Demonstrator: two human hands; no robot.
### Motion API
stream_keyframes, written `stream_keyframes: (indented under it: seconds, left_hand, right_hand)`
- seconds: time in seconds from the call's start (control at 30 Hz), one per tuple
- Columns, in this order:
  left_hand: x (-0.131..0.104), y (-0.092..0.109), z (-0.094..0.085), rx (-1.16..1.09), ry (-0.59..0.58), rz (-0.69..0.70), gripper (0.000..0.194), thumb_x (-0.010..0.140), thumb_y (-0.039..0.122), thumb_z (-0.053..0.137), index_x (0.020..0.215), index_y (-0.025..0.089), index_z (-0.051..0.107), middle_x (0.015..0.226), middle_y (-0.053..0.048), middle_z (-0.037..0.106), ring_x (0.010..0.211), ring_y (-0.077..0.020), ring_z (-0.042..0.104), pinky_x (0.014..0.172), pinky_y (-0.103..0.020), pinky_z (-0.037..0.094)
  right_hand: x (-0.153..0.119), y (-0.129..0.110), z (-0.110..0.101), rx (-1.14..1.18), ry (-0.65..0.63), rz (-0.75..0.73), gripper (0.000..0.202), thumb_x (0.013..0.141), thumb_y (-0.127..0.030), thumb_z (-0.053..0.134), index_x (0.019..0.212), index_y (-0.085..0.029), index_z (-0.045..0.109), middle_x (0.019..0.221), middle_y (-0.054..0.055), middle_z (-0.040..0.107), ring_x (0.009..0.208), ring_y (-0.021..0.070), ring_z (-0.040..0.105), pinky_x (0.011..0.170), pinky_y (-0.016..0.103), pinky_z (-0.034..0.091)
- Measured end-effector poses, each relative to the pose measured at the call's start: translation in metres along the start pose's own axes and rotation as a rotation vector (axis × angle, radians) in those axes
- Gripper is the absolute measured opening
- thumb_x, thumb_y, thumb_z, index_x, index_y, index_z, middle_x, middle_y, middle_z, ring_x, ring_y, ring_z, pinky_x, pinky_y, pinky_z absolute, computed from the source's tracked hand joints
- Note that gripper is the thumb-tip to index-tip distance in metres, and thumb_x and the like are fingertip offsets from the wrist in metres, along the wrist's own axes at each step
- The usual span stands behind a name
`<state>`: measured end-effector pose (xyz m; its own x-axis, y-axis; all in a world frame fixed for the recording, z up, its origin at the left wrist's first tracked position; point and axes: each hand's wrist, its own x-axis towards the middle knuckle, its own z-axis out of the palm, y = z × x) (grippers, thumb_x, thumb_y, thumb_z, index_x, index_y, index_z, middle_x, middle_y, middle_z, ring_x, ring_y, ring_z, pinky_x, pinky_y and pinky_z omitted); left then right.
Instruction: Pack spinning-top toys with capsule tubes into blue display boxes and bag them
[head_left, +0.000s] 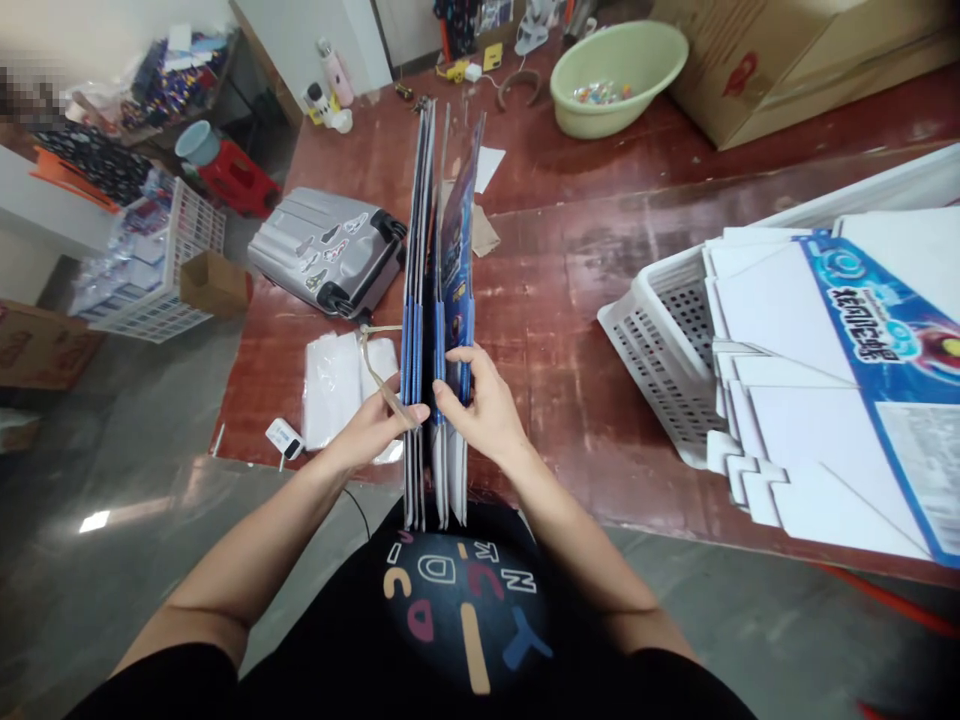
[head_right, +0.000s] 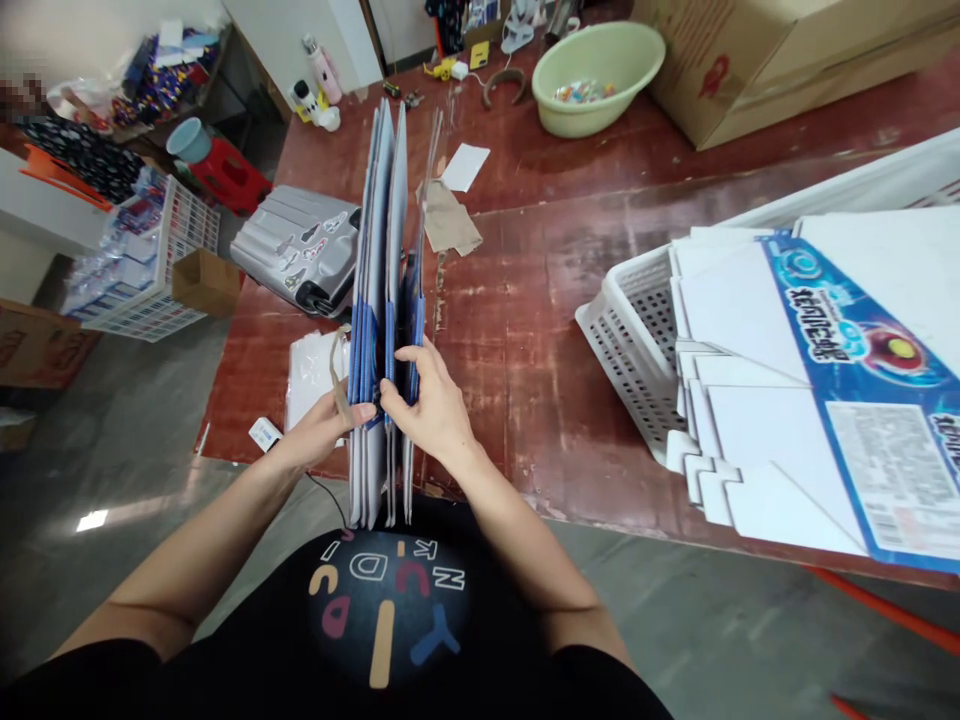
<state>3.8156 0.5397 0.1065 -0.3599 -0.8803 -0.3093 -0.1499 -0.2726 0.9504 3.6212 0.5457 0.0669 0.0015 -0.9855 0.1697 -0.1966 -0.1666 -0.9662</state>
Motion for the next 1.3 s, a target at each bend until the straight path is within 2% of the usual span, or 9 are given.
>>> stream_keyframes:
  seconds: [0.1,0.17,0.23,0.3,0.4,0.73,0.9,1.13,1.3]
  left_hand:
    - [-0.002,-0.001,-0.001,0.0,0.019,0.012,0.06,0.086,0.046,0.084,0.134,0.018,0.065,0.135,-0.012,0.069,0.124,-0.0323,0.063,0.108,-0.043,0.05]
    - [-0.003,-0.002,-0.001,0.001,0.018,0.028,0.058,0.086,0.046,0.083,0.134,0.018,0.065,0.134,-0.012,0.069,0.123,-0.0319,0.063,0.108,-0.044,0.05]
    - [-0.004,-0.003,-0.002,-0.006,0.006,0.05,0.056,0.087,0.045,0.082,0.134,0.019,0.066,0.134,-0.011,0.068,0.123,-0.0314,0.063,0.11,-0.044,0.05]
    - [-0.004,-0.003,-0.003,-0.031,-0.011,0.063,0.056,0.087,0.043,0.083,0.136,0.021,0.066,0.133,-0.011,0.069,0.123,-0.0313,0.064,0.111,-0.045,0.049]
    - [-0.006,-0.005,-0.005,-0.075,-0.014,0.052,0.061,0.083,0.04,0.087,0.137,0.021,0.066,0.128,-0.011,0.07,0.12,-0.0321,0.065,0.11,-0.046,0.05]
    - [-0.009,-0.011,-0.011,-0.067,-0.011,0.07,0.063,0.089,0.046,0.082,0.143,0.02,0.063,0.138,-0.013,0.068,0.138,-0.0356,0.058,0.12,-0.05,0.045]
    - [-0.009,-0.011,-0.012,-0.068,-0.018,0.084,0.064,0.088,0.047,0.082,0.142,0.02,0.062,0.141,-0.013,0.067,0.142,-0.0366,0.055,0.123,-0.051,0.042]
    - [-0.01,-0.011,-0.014,-0.083,0.003,0.085,0.059,0.086,0.048,0.084,0.134,0.019,0.067,0.137,-0.013,0.068,0.134,-0.0355,0.06,0.12,-0.05,0.044]
    - [-0.011,-0.009,-0.015,-0.099,0.019,0.082,0.047,0.085,0.047,0.085,0.12,0.019,0.071,0.123,-0.011,0.071,0.128,-0.0338,0.063,0.118,-0.048,0.047]
  right_hand:
    - [-0.002,-0.002,0.0,-0.016,-0.016,0.004,0.048,0.095,-0.031,0.054,0.142,-0.03,0.047,0.159,0.011,0.049,0.135,0.0285,0.061,0.112,0.055,0.056]
    - [-0.002,-0.006,0.0,-0.088,-0.058,-0.029,0.038,0.099,-0.029,0.047,0.136,-0.033,0.055,0.159,0.008,0.048,0.149,0.0292,0.049,0.117,0.059,0.051]
    - [-0.003,-0.01,0.0,-0.127,-0.086,-0.05,0.027,0.103,-0.036,0.046,0.124,-0.032,0.063,0.155,0.008,0.051,0.155,0.0296,0.042,0.119,0.063,0.048]
    - [-0.003,-0.014,0.003,-0.126,-0.081,-0.05,0.025,0.102,-0.05,0.056,0.115,-0.031,0.065,0.15,0.009,0.054,0.155,0.0311,0.041,0.119,0.064,0.048]
    - [-0.002,-0.019,0.008,-0.129,-0.052,-0.03,0.038,0.091,-0.063,0.071,0.11,-0.031,0.064,0.148,0.01,0.056,0.152,0.0337,0.045,0.118,0.065,0.049]
    - [0.0,-0.025,0.015,-0.152,-0.064,0.006,0.037,0.091,-0.062,0.072,0.107,-0.03,0.064,0.142,0.009,0.058,0.148,0.0354,0.048,0.117,0.064,0.051]
    - [0.0,-0.026,0.016,-0.161,-0.073,-0.016,0.035,0.092,-0.061,0.071,0.106,-0.031,0.062,0.143,0.008,0.058,0.153,0.0348,0.042,0.114,0.065,0.052]
    - [0.002,-0.029,0.017,-0.17,-0.095,0.0,0.032,0.093,-0.059,0.07,0.105,-0.03,0.061,0.144,0.009,0.057,0.157,0.0353,0.037,0.112,0.066,0.052]
    - [0.003,-0.032,0.018,-0.174,-0.112,0.005,0.032,0.094,-0.059,0.069,0.107,-0.03,0.061,0.148,0.009,0.055,0.158,0.0359,0.036,0.11,0.066,0.054]
